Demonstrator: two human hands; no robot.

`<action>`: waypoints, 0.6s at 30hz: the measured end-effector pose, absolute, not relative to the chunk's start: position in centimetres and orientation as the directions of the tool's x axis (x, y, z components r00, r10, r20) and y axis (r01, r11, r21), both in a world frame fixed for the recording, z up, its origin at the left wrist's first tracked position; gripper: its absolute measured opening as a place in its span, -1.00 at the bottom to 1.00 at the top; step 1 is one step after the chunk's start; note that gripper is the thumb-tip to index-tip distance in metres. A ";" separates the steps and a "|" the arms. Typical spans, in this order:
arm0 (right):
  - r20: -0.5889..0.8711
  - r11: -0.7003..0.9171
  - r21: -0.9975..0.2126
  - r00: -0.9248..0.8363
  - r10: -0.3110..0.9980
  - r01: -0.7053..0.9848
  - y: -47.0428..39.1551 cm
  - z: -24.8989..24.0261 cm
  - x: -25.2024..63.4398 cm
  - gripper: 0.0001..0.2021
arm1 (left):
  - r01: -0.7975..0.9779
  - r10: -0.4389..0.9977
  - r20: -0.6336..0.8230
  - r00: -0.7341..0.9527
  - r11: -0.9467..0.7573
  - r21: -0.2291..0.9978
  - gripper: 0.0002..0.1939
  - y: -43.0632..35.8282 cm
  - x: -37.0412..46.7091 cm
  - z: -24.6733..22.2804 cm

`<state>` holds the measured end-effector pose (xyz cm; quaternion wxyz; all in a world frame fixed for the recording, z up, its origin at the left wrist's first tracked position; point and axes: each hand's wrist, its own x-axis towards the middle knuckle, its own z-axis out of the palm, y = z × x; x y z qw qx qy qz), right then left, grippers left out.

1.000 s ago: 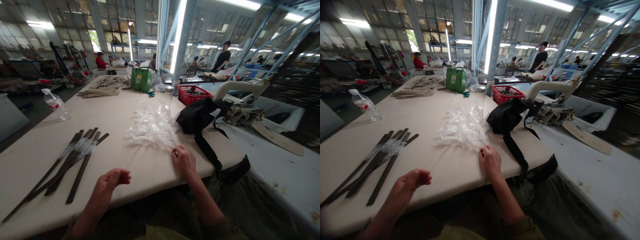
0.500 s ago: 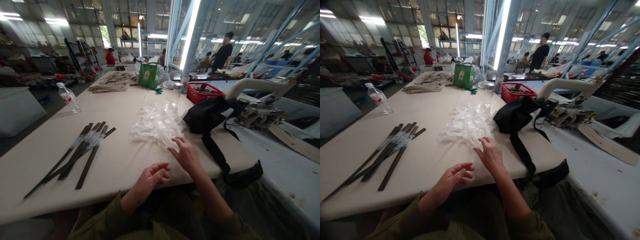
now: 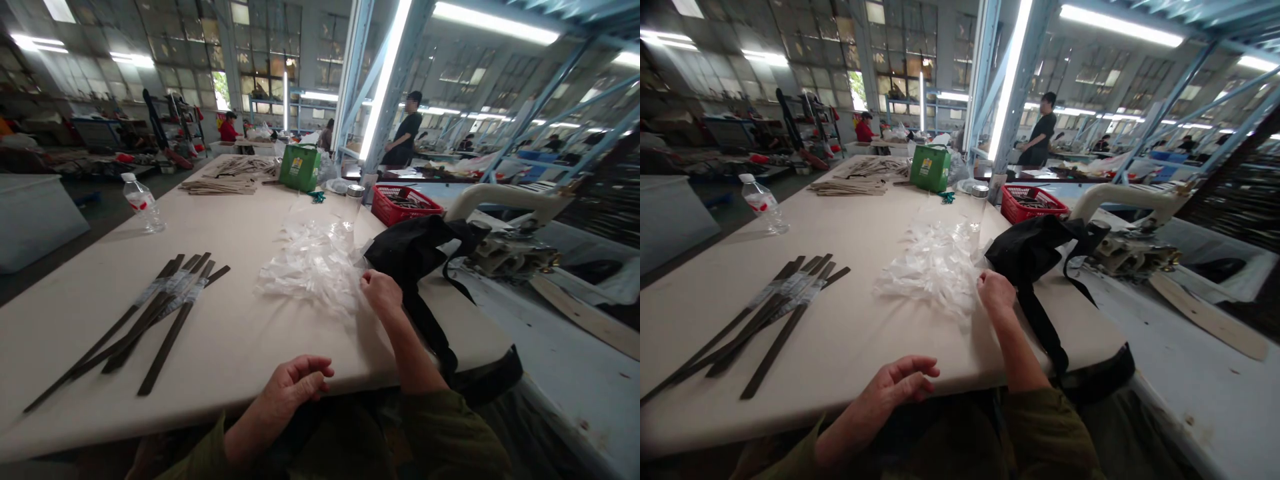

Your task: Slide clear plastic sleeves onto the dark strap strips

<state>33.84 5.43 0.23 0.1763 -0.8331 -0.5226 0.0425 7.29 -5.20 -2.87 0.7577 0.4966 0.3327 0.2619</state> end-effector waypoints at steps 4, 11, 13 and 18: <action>0.079 -0.314 -0.476 0.395 0.915 0.822 4.4 0.0 34.6 -0.68 | -0.081 0.722 -0.257 0.643 0.398 0.914 -0.49 -5.2 7.5 -2.4; 0.088 -0.367 -0.362 0.424 0.902 0.857 5.6 1.2 32.9 -0.43 | -0.037 0.706 -0.273 0.654 0.390 0.920 -0.47 -5.5 8.2 -2.5; 0.057 -0.386 -0.372 0.436 0.898 0.844 6.7 1.3 32.6 -0.52 | -0.022 0.701 -0.277 0.657 0.385 0.923 -0.49 -5.6 8.2 -2.8; -0.041 -0.397 -0.611 0.474 0.880 0.685 7.8 1.2 33.4 -0.86 | -0.042 0.707 -0.278 0.650 0.399 0.916 -0.50 -5.6 7.7 -3.1</action>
